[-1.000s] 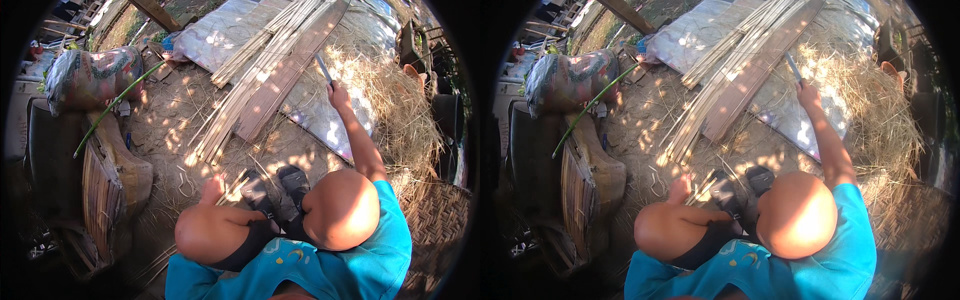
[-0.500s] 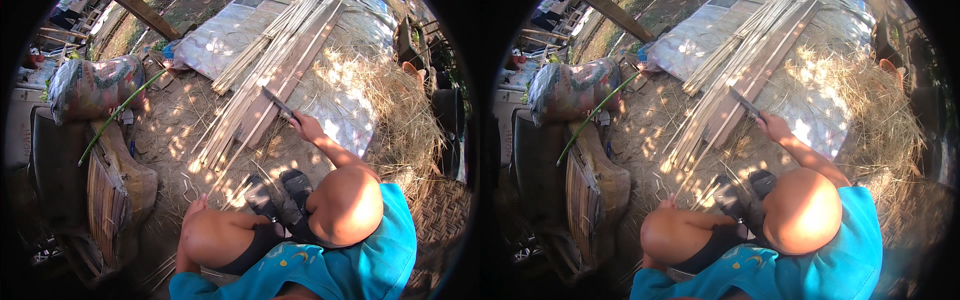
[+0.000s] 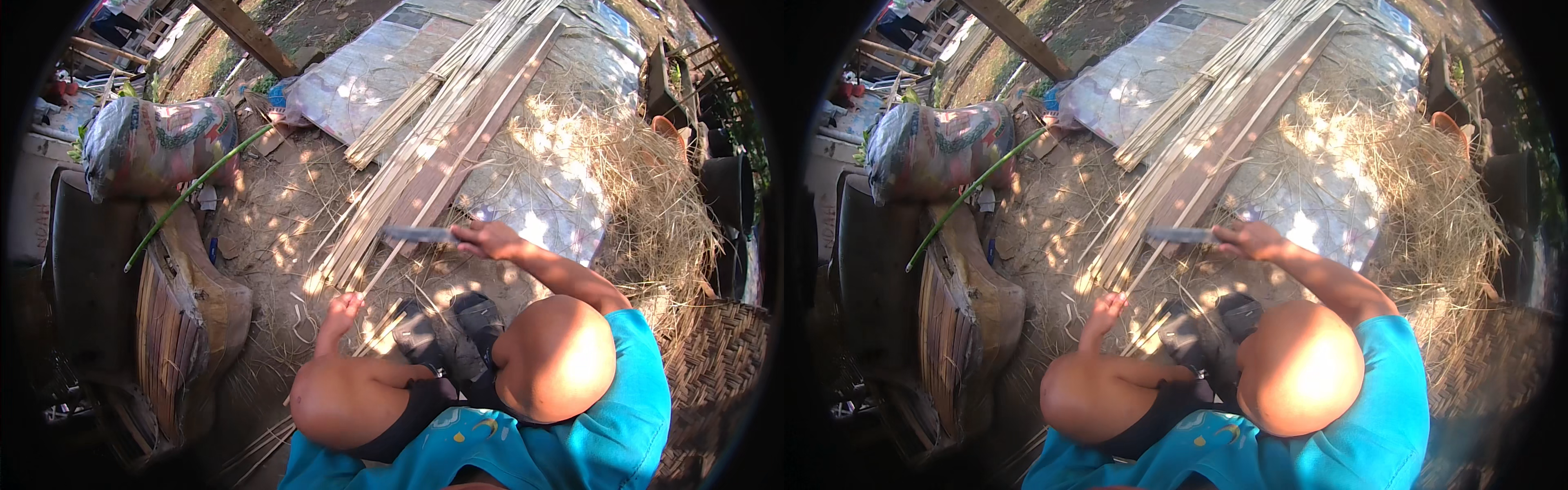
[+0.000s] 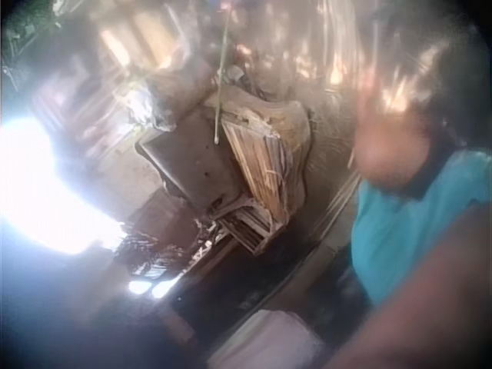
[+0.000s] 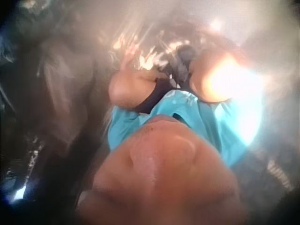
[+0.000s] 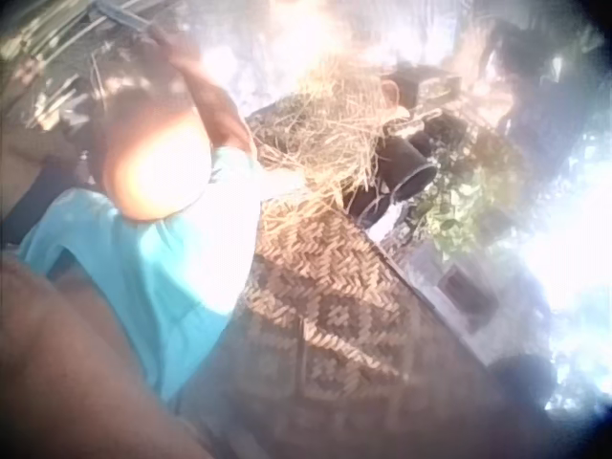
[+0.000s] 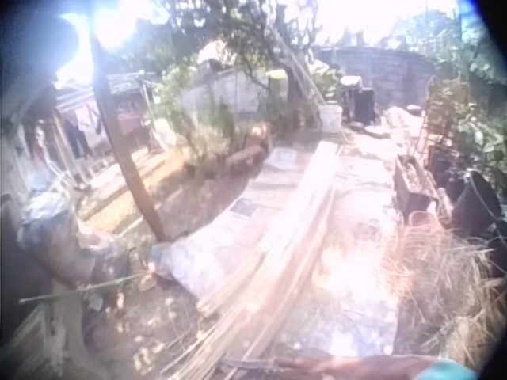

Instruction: The person retrieves a bundle of bamboo strips, unties it, and sits on the ground. Using a knife, they repeatedly split the bamboo strips into thinner pieces and place them on a pile.

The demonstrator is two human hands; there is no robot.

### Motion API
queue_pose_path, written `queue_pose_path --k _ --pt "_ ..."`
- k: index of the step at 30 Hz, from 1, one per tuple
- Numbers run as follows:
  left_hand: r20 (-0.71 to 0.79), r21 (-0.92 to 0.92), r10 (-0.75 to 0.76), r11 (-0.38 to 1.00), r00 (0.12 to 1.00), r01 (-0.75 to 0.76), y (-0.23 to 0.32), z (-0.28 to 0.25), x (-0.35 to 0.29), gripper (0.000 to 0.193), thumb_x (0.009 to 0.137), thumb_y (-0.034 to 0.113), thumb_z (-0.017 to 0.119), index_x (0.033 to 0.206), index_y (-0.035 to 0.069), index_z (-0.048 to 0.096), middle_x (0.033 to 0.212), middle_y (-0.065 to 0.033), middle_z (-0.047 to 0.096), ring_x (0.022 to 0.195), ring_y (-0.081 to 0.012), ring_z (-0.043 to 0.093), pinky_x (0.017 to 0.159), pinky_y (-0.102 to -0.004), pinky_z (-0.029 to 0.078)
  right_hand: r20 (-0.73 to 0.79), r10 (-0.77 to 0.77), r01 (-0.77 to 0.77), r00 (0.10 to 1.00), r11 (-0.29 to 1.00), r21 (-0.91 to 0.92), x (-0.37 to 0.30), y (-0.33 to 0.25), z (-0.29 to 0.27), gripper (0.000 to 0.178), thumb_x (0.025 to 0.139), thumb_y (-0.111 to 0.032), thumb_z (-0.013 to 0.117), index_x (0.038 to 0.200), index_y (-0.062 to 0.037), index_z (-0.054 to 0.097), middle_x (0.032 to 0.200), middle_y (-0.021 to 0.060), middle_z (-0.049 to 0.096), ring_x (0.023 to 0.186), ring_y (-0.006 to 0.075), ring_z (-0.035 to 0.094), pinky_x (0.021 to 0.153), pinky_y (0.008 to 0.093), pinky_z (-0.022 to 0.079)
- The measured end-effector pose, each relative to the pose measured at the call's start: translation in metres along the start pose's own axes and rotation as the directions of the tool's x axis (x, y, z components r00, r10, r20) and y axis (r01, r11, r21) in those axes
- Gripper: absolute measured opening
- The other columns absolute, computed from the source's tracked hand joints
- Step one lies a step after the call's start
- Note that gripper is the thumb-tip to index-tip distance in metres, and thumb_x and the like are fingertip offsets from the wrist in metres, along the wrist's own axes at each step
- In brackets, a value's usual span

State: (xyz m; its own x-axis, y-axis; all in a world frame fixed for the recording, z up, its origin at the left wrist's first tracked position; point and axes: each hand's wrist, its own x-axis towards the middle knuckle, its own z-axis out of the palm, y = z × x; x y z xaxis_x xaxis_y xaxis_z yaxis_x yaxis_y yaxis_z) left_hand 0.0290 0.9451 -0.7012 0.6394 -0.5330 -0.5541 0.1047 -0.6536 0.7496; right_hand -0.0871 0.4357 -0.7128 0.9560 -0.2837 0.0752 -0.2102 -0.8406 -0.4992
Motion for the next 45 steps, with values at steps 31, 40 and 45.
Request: queue_pose_path --k 31,40,45 --pt "-0.205 0.392 0.146 0.918 0.968 -0.055 0.045 0.009 0.009 0.049 0.107 0.043 0.042 0.101 -0.001 0.063 0.090 -0.0252 0.065 0.089 -0.0432 0.063 0.083 -0.0479 0.048 0.347 0.030 -0.065 0.937 0.994 0.089 -0.056 -0.094 0.019 0.045 0.102 -0.047 0.053 0.140 -0.0239 0.052 0.104 0.0189 0.065 0.076 0.0428 0.068 0.070 0.0520 0.056" --pt "-0.135 0.233 0.117 0.969 0.984 -0.083 0.016 0.023 0.014 0.046 0.108 0.039 0.046 0.089 -0.001 0.060 0.071 -0.0210 0.060 0.068 -0.0363 0.056 0.070 -0.0448 0.046 0.017 0.071 -0.070 0.997 0.997 -0.039 0.007 -0.013 -0.016 0.036 0.102 -0.039 0.052 0.121 -0.0085 0.058 0.085 0.0254 0.068 0.083 0.0455 0.067 0.070 0.0542 0.054" --pt "-0.359 0.333 0.158 0.942 0.920 -0.032 -0.018 0.022 -0.020 0.049 0.106 0.041 0.046 0.085 0.000 0.063 0.073 -0.0205 0.061 0.071 -0.0359 0.060 0.071 -0.0447 0.046 0.266 -0.121 0.121 0.956 0.993 0.017 -0.016 -0.076 0.008 0.037 0.101 -0.044 0.053 0.124 -0.0146 0.056 0.088 0.0265 0.068 0.083 0.0465 0.067 0.073 0.0559 0.053"
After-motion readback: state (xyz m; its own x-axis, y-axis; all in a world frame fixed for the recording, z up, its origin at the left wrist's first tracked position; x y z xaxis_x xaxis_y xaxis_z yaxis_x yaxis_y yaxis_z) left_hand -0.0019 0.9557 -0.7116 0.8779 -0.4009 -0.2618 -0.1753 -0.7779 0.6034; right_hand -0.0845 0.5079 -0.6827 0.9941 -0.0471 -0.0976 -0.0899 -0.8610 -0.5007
